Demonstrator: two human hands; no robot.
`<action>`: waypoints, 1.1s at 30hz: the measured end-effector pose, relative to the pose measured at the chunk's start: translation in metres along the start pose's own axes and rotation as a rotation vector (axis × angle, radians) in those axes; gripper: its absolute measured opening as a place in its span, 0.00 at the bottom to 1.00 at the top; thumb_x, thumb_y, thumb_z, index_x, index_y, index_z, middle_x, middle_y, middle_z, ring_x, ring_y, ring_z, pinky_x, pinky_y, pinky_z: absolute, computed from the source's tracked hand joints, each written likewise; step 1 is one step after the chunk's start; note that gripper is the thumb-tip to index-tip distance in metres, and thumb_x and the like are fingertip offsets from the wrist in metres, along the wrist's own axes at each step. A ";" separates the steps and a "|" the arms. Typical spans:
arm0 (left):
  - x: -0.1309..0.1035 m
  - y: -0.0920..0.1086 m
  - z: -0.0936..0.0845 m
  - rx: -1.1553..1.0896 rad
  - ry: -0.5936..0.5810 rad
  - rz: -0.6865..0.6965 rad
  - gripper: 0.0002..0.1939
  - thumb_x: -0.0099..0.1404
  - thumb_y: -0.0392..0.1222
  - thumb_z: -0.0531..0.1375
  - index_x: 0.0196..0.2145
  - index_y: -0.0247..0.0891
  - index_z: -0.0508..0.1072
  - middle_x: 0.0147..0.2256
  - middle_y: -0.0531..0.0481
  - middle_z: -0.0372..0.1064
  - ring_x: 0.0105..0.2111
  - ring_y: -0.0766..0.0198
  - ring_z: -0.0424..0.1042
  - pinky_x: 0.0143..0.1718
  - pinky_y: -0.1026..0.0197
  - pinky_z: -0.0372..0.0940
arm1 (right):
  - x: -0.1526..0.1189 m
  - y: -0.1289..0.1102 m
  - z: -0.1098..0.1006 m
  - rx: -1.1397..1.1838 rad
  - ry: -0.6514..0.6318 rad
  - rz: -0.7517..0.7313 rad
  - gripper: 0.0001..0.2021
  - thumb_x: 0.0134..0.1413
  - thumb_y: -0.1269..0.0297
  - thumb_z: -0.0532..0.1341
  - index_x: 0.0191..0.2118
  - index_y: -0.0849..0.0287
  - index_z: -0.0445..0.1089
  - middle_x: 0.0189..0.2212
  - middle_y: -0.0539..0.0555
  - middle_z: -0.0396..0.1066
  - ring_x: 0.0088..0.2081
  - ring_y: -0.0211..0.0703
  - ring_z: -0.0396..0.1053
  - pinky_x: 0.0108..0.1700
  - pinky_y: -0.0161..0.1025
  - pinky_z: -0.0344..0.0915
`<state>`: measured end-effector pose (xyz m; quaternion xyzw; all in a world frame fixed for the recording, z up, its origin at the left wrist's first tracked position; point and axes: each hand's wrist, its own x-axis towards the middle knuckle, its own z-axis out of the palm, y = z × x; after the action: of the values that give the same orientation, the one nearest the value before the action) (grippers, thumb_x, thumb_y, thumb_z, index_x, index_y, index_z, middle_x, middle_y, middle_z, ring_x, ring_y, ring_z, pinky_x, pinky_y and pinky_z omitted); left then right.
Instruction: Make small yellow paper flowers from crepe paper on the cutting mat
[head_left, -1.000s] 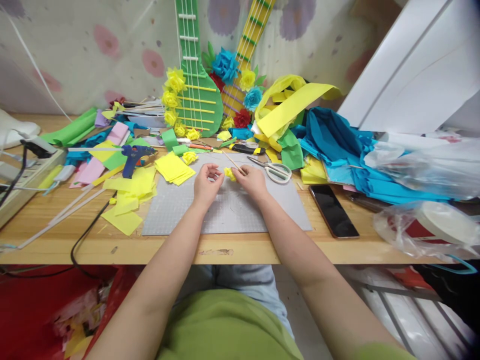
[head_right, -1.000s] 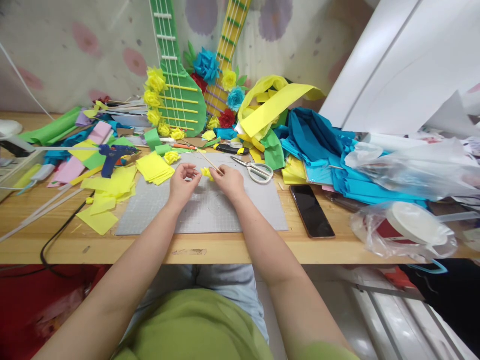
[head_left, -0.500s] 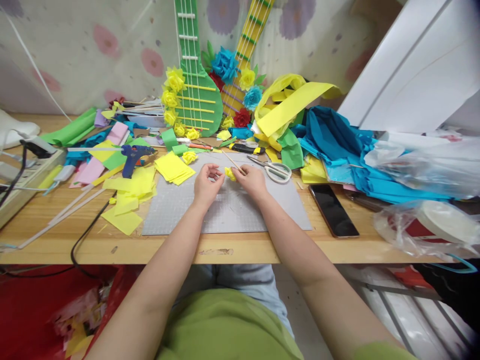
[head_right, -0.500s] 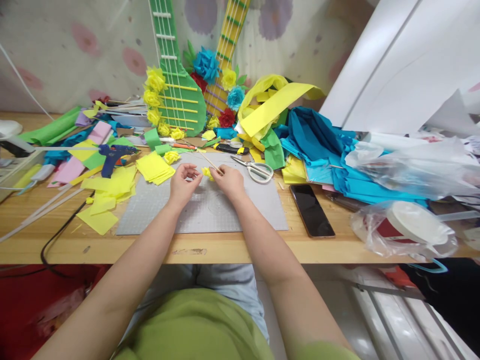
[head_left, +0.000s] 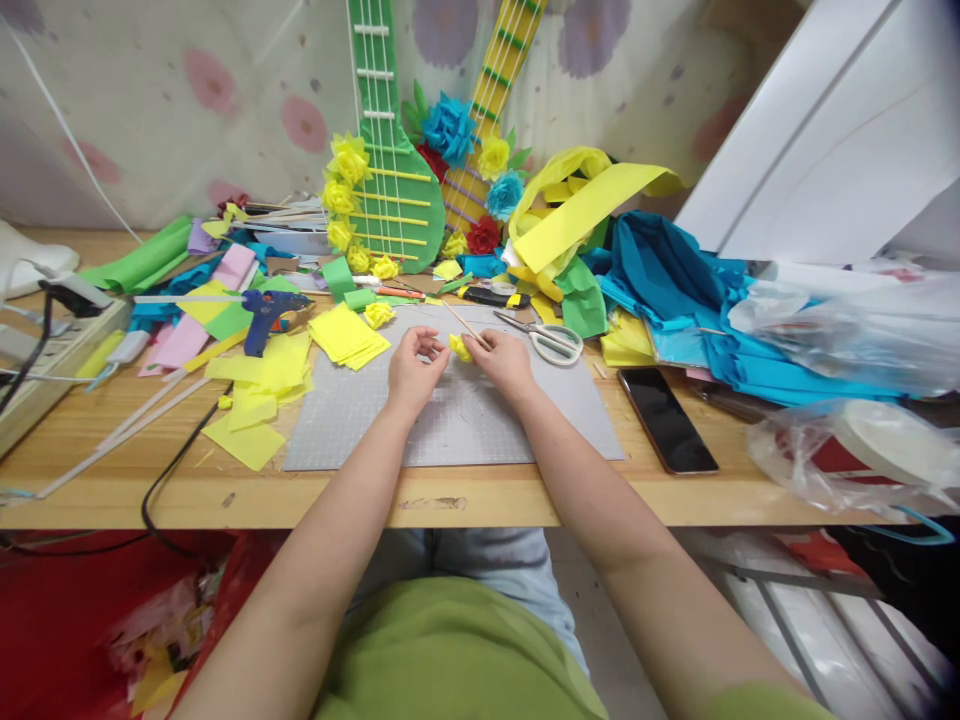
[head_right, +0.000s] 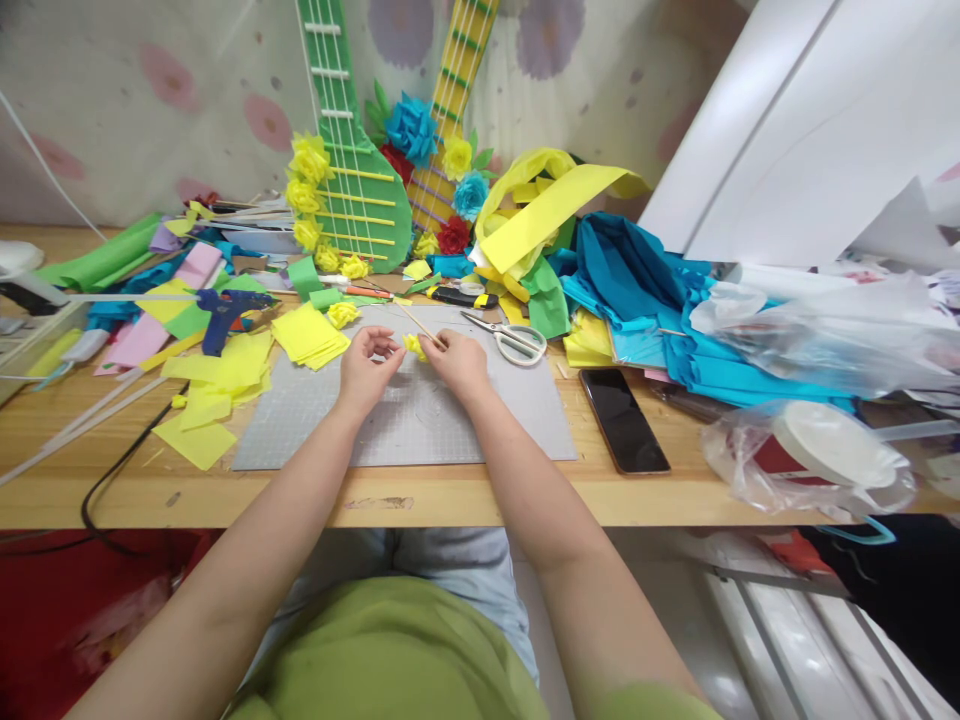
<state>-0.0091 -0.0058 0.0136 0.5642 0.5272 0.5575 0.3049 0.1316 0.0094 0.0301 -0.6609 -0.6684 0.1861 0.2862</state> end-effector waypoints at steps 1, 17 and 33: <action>0.000 0.000 0.000 0.002 -0.001 0.000 0.14 0.49 0.37 0.61 0.36 0.39 0.64 0.28 0.53 0.67 0.25 0.70 0.64 0.28 0.67 0.59 | 0.000 0.000 0.000 0.000 -0.002 0.003 0.20 0.49 0.47 0.51 0.21 0.57 0.66 0.19 0.49 0.66 0.23 0.36 0.60 0.26 0.34 0.49; 0.001 -0.001 0.001 -0.076 0.043 -0.142 0.15 0.48 0.35 0.59 0.36 0.39 0.64 0.24 0.56 0.64 0.23 0.71 0.64 0.26 0.67 0.60 | -0.005 -0.001 0.001 -0.032 0.114 -0.163 0.14 0.49 0.51 0.54 0.33 0.55 0.68 0.28 0.50 0.72 0.30 0.39 0.67 0.32 0.34 0.54; 0.004 0.008 -0.004 -0.454 0.018 -0.514 0.21 0.45 0.37 0.61 0.40 0.37 0.68 0.29 0.52 0.67 0.24 0.71 0.67 0.19 0.69 0.60 | -0.007 -0.002 -0.003 -0.021 0.107 -0.315 0.12 0.51 0.56 0.54 0.38 0.56 0.67 0.33 0.50 0.72 0.36 0.39 0.67 0.35 0.34 0.55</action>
<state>-0.0114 -0.0050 0.0227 0.3257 0.5173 0.5705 0.5485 0.1319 0.0018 0.0322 -0.5599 -0.7493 0.0967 0.3401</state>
